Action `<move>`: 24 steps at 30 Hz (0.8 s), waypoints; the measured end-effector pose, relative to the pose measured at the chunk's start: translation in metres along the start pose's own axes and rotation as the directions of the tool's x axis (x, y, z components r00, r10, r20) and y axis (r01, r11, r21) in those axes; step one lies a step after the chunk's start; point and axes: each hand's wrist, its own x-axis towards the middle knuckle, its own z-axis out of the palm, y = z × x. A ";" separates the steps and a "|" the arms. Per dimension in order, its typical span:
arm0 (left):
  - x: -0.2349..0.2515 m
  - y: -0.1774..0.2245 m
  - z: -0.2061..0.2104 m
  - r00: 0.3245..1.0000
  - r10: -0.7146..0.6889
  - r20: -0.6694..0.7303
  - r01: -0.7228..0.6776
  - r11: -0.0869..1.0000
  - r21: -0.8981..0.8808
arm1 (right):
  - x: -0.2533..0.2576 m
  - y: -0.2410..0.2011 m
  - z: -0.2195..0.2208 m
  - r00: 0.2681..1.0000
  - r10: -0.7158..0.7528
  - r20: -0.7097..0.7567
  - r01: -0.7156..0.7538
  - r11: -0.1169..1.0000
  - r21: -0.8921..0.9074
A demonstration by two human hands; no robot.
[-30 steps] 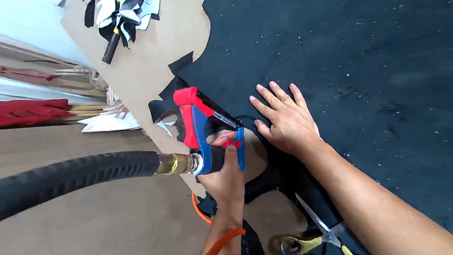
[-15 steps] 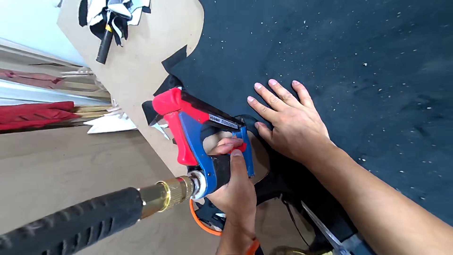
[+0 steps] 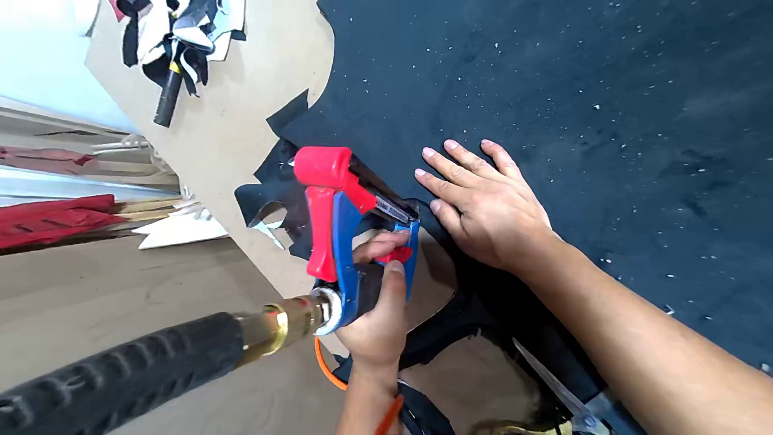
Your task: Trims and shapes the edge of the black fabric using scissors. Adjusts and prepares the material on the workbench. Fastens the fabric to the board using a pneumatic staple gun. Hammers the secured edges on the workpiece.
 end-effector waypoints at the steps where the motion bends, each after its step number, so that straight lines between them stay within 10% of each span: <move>1: 0.001 -0.001 -0.004 1.000 0.001 0.026 0.000 1.000 -0.019 | -0.001 0.000 0.001 1.000 0.009 -0.026 -0.008 1.000 0.029; 24: 0.038 -0.012 -0.042 0.901 0.022 0.433 0.033 0.992 -0.120 | -0.003 -0.005 -0.001 0.995 0.041 -0.095 -0.036 0.998 0.053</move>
